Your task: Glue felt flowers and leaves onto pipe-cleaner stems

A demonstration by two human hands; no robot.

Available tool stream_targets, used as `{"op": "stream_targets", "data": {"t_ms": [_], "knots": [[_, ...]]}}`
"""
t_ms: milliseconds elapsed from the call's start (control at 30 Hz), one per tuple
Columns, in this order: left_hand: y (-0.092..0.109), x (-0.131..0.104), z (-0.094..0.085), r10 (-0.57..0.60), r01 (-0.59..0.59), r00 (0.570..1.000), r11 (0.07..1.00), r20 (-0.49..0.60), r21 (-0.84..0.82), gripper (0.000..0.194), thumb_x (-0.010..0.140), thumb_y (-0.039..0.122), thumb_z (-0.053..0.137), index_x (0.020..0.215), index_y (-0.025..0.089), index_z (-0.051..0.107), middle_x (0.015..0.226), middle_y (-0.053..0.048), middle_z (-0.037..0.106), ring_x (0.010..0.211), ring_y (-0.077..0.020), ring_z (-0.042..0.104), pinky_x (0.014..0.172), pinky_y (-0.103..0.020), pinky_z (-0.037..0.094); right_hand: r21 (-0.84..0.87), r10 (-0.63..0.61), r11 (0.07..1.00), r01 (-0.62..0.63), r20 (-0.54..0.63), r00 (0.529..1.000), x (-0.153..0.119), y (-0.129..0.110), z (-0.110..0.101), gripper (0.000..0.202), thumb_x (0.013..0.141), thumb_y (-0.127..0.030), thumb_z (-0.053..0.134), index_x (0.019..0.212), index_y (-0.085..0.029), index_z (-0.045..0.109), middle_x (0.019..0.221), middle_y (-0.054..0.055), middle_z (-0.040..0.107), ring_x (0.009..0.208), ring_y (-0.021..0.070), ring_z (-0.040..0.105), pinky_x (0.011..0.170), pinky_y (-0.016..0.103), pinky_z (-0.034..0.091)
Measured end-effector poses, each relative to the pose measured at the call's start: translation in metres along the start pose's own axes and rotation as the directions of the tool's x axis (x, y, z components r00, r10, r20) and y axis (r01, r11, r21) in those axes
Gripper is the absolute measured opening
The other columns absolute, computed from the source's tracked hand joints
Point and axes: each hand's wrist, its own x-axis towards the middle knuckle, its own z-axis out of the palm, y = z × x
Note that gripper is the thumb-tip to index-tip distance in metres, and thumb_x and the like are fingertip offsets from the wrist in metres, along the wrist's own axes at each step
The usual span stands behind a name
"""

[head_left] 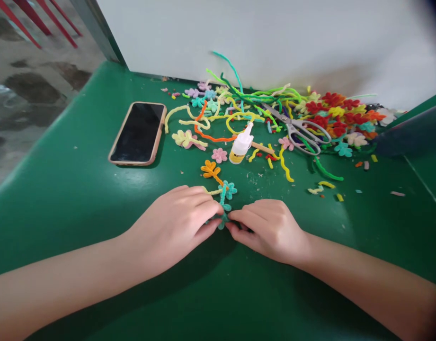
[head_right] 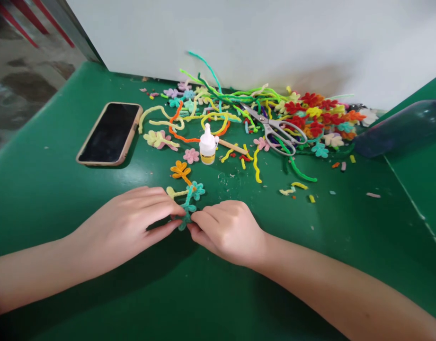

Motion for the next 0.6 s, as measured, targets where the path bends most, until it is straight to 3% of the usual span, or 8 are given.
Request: {"op": "stream_targets", "data": {"t_ms": [600], "knots": [[-0.0005, 0.0012, -0.0006, 0.031, -0.030, 0.999, 0.999, 0.034, -0.035, 0.015, 0.094, 0.020, 0.049, 0.088, 0.019, 0.063, 0.080, 0.001, 0.065, 0.076, -0.0165, 0.055, 0.068, -0.032, 0.038, 0.022, 0.008, 1.000, -0.009, 0.024, 1.000, -0.0021, -0.0026, 0.0001, 0.015, 0.088, -0.022, 0.057, 0.077, -0.016, 0.064, 0.057, -0.003, 0.059, 0.050, 0.0105, 0.051, 0.050, 0.028, 0.033]]}}
